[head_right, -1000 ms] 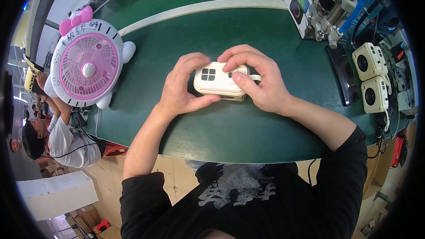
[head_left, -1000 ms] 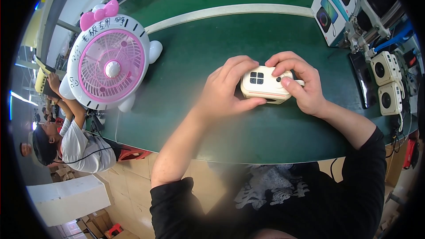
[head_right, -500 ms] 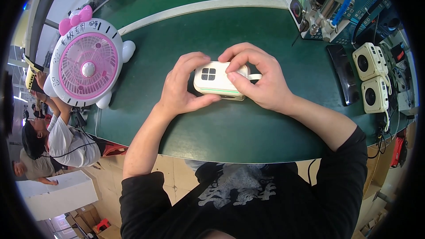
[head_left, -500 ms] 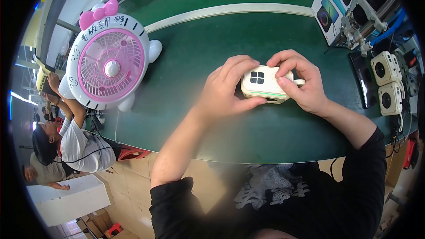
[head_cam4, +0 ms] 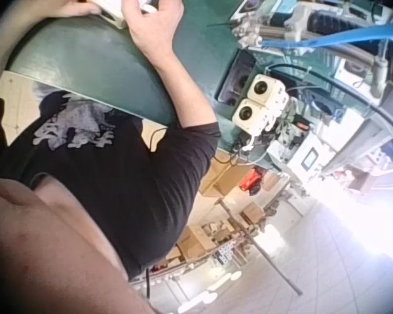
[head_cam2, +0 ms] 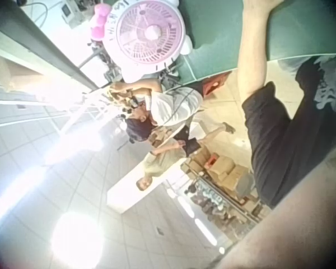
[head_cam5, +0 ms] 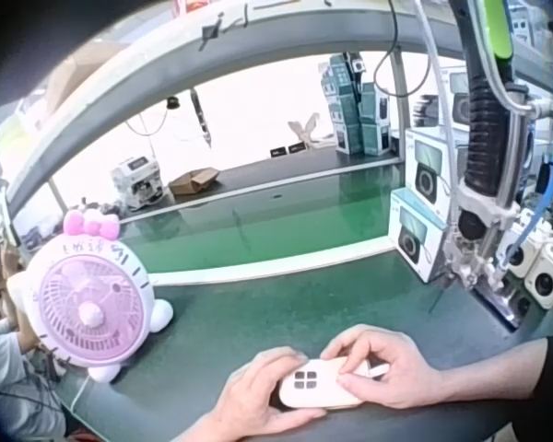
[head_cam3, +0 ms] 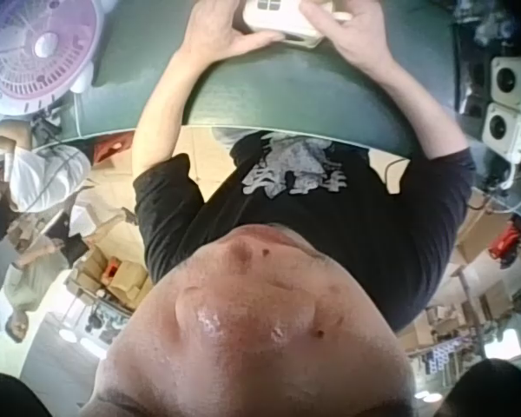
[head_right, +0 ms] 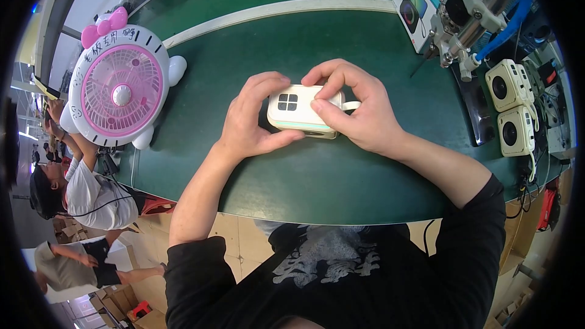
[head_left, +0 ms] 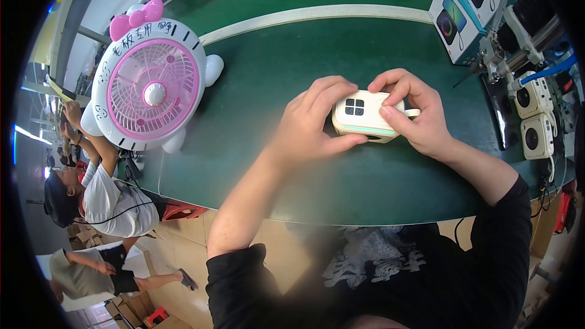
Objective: The person secures screws into a small white electronic device using an electric screwdriver.
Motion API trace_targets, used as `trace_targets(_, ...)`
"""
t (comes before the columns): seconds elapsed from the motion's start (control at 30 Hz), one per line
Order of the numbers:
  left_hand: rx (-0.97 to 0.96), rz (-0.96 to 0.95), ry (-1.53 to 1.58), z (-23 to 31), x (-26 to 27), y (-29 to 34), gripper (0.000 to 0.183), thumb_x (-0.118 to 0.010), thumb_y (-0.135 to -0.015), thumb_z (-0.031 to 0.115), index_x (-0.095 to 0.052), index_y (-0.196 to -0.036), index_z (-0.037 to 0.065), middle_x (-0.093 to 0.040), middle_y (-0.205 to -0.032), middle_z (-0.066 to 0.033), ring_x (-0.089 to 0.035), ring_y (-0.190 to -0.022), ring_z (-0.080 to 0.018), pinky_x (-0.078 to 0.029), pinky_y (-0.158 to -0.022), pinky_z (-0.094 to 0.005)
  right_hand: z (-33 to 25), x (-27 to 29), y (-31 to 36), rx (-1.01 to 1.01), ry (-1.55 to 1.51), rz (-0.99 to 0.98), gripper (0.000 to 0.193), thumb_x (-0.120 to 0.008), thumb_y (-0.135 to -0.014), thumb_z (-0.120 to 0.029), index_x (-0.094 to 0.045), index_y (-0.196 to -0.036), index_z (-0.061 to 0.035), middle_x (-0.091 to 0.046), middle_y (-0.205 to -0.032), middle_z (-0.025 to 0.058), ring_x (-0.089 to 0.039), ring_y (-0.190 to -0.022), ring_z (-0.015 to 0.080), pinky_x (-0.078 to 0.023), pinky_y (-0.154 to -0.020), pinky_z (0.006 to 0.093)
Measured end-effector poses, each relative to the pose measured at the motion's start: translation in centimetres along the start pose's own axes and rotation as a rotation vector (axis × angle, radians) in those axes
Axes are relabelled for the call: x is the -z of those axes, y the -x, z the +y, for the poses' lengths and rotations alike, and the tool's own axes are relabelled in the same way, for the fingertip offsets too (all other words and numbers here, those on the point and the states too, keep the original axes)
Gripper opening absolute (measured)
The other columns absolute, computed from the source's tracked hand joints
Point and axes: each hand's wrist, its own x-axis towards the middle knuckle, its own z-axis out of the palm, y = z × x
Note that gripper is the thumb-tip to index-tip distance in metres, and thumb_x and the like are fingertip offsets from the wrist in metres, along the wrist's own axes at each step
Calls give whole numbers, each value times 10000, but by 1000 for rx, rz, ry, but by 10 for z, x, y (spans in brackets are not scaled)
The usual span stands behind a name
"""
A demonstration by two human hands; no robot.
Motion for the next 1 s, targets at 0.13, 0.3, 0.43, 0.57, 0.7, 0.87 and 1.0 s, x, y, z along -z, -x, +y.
trace_targets(0.13,-10,4,-8,-1,-1,0,749,-874,-621,343,-510,-1204,45,-603,-1130,-161,-611,-1027,-322,-529,-816,-387,-1,0,0,-17,-14,-3,121,-663,-828,-44,-544,-811,-41,-606,-1090,105,-582,-998,177,-460,-888,314)
trace_targets(0.3,-11,4,-12,-1,-1,0,746,-872,-625,347,-510,-1203,44,-604,-1126,-160,-613,-1020,-320,-530,-813,-386,-1,0,1,-30,-37,-2,130,-670,-835,-51,-544,-808,-40,-604,-1091,103,-579,-1005,174,-457,-890,310)
trace_targets(0.43,-14,6,-10,-1,-1,0,738,-869,-630,347,-511,-1201,45,-603,-1124,-162,-613,-1017,-316,-530,-811,-383,-1,-1,0,-29,-46,3,135,-674,-838,-52,-544,-805,-39,-604,-1092,104,-578,-1007,171,-455,-892,307)
trace_targets(0.57,-8,5,5,0,-1,0,732,-869,-632,344,-512,-1199,48,-602,-1122,-163,-613,-1017,-313,-530,-809,-381,-2,-1,0,-31,-40,-1,138,-674,-840,-49,-541,-802,-38,-604,-1092,106,-578,-1007,170,-456,-891,306)
trace_targets(0.7,-3,-1,3,0,-1,0,732,-872,-628,339,-513,-1198,52,-600,-1122,-164,-615,-1013,-310,-530,-810,-380,-1,-1,0,-31,-52,6,141,-674,-842,-49,-540,-800,-36,-604,-1092,110,-579,-1005,172,-457,-890,307)
trace_targets(0.87,-3,5,21,0,-1,0,732,-876,-625,330,-513,-1197,52,-599,-1117,-170,-614,-1012,-310,-529,-813,-383,1,-1,1,-18,-59,11,139,-674,-844,-50,-542,-804,-33,-605,-1089,114,-581,-1003,176,-457,-890,308)
trace_targets(1.0,-26,31,30,-3,-2,2,704,-883,-621,332,-532,-1159,46,-611,-1116,-181,-626,-1010,-316,-537,-810,-379,0,-1,1,-20,-56,10,133,-675,-841,-48,-549,-803,-31,-606,-1088,115,-583,-1003,178,-457,-889,306)
